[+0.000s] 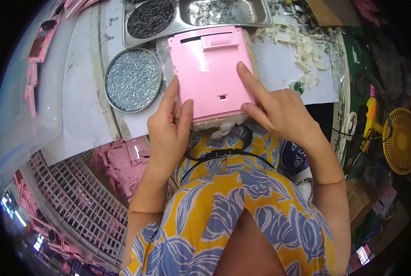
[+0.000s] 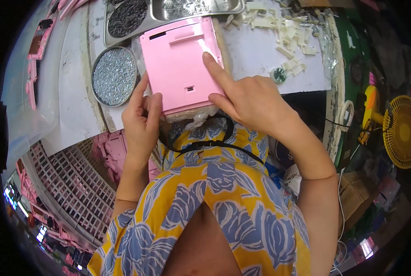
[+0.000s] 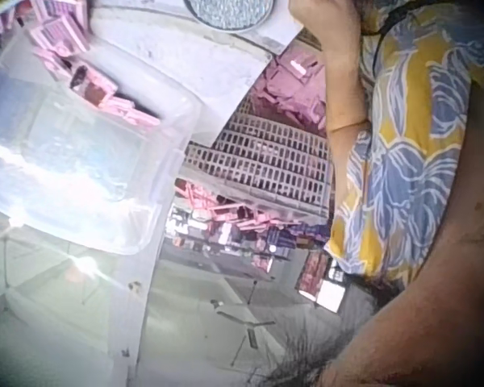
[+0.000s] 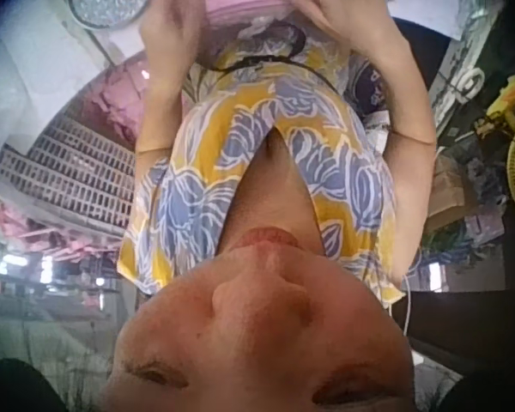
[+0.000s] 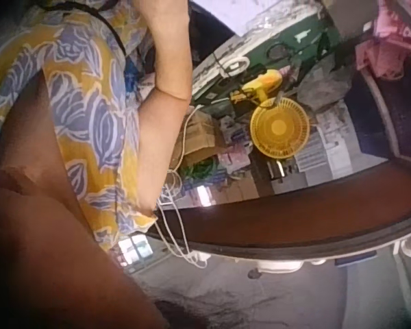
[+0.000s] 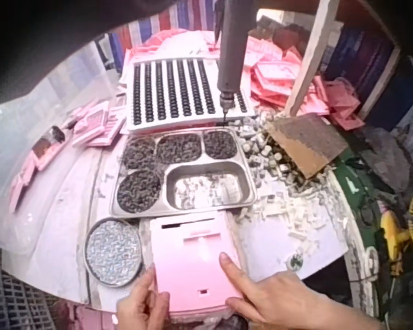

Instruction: Assembling electronic components and soldering wires inside a plastic toy housing.

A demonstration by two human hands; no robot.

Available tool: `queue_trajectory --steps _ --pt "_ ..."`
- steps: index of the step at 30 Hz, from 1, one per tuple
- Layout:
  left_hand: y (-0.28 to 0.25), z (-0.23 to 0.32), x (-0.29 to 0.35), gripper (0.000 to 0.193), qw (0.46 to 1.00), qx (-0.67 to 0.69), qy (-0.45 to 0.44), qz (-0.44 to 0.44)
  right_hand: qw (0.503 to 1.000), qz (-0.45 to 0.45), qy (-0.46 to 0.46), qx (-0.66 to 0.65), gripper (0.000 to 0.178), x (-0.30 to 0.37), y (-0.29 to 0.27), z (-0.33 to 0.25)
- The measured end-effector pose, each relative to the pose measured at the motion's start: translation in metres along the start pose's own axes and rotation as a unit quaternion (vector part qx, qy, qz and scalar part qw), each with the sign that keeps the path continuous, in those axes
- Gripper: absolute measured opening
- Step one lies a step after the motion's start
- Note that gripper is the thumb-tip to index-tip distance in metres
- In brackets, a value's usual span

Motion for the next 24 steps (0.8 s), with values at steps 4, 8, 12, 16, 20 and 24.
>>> queue_trajectory --steps 4,8,12,16,20,24 --pt "-0.007 0.001 -0.006 0.051 0.999 -0.028 0.033 -0.001 1.000 -0.006 -0.014 0.017 0.068 -0.003 -0.009 -0.007" --pt "-0.044 -0.016 -0.025 0.039 0.998 0.024 0.040 -0.046 0.992 -0.118 -0.035 -0.033 0.059 -0.022 -0.049 0.005" --pt "-0.082 -0.021 -0.061 0.025 0.905 -0.376 0.198 0.000 0.851 0.329 -0.142 -0.385 0.042 -0.063 -0.149 0.029" --pt "-0.081 -0.025 -0.064 0.009 0.934 -0.313 0.172 0.004 0.745 0.233 -0.242 -0.576 0.055 -0.128 -0.184 -0.045" --pt "-0.081 -0.037 -0.070 0.013 0.911 -0.376 0.168 0.032 0.843 0.189 -0.248 -0.439 0.051 -0.219 -0.203 -0.054" --pt "-0.082 -0.022 -0.069 0.013 0.944 -0.265 0.191 -0.039 0.876 0.145 -0.183 -0.423 0.050 -0.173 -0.195 -0.088"
Point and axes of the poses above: each hand's wrist, its own x-axis away from the middle knuckle, its own y-axis out of the palm, z = x × y, the point moved 5 cm from there along -x, towards the middle knuckle, and after that the axes turned 15 degrees about y, right-handed, at the moved point
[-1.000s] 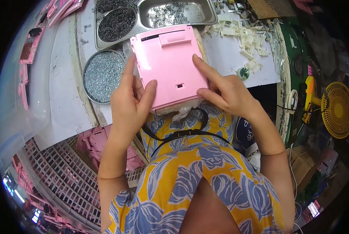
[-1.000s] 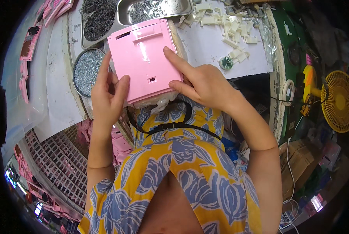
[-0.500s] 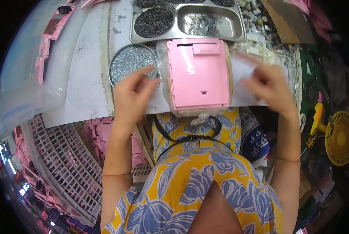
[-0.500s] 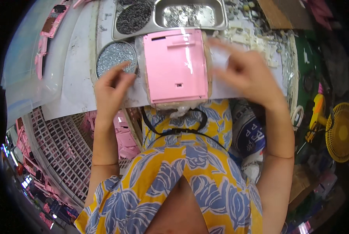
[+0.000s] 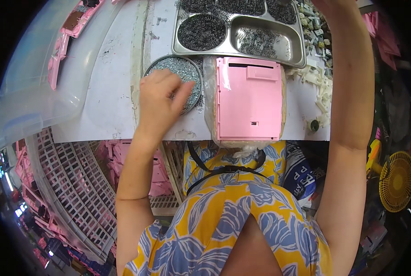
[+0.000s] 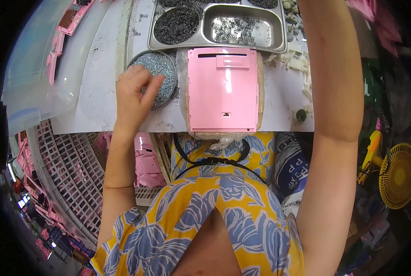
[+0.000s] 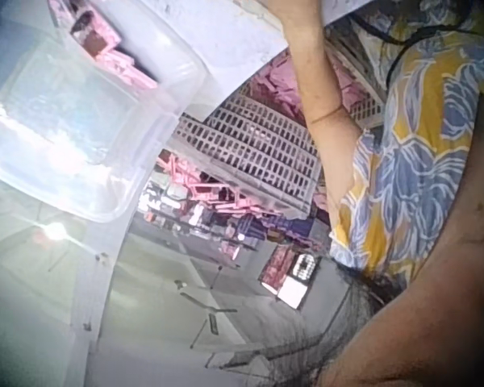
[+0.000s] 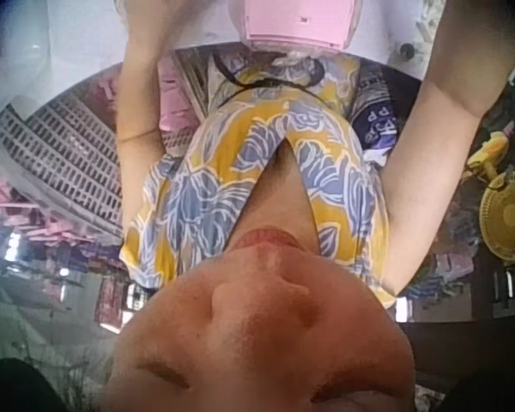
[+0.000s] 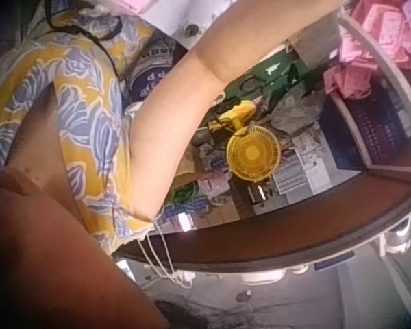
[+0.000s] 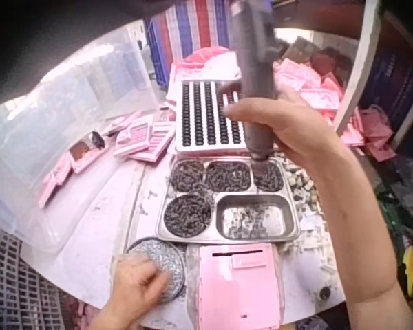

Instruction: Assembling electronic components and soldering wires inside a plastic toy housing.

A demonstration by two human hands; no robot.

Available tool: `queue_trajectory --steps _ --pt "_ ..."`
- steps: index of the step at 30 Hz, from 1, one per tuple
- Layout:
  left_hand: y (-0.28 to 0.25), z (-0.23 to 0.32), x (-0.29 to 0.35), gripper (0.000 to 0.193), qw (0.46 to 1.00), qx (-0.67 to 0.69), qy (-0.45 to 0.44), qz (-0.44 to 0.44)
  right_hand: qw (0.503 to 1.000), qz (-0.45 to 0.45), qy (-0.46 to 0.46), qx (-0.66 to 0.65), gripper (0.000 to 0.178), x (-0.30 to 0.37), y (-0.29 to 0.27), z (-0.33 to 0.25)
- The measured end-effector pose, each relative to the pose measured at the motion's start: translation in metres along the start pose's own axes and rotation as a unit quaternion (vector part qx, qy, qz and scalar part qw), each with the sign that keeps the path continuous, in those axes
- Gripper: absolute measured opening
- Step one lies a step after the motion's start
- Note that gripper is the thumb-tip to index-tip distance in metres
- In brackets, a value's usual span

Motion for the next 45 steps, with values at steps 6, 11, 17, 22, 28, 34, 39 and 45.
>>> queue_trajectory --steps 6,11,17,22,28,34,39,45 --pt "0.008 0.077 -0.023 0.013 0.987 0.086 0.109 0.082 0.913 -0.183 -0.076 -0.356 0.044 0.114 0.042 0.004" --pt "0.016 0.090 -0.024 0.014 0.976 0.152 0.108 0.115 0.926 -0.134 -0.029 -0.353 0.043 0.157 0.057 0.020" --pt "0.020 0.087 -0.021 0.016 0.981 0.144 0.099 0.087 0.942 -0.137 -0.020 -0.306 0.041 0.158 0.065 0.020" --pt "0.009 0.079 -0.019 0.013 0.993 0.035 0.068 0.089 0.947 -0.175 -0.049 -0.264 0.037 0.148 0.071 0.034" --pt "0.008 0.007 -0.006 0.012 0.996 -0.093 -0.014 0.008 0.945 -0.155 -0.074 -0.279 0.035 0.150 0.050 0.035" --pt "0.012 -0.022 0.005 0.017 0.990 -0.116 -0.065 0.042 0.962 -0.050 0.017 -0.267 0.036 0.197 0.017 0.035" --pt "0.010 -0.034 -0.008 0.025 0.985 -0.169 -0.032 0.021 0.965 -0.029 0.093 -0.244 0.038 0.238 0.000 0.051" --pt "0.008 -0.026 -0.014 0.028 0.990 0.008 -0.141 -0.017 0.985 -0.032 0.053 -0.161 0.033 0.243 0.015 0.060"
Point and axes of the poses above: each hand's wrist, its own x-axis away from the middle knuckle, its own y-axis out of the palm, z = x × y, the point moved 5 cm from there along -x, towards the middle knuckle, and after that the axes turned 15 degrees about y, right-handed, at the moved point
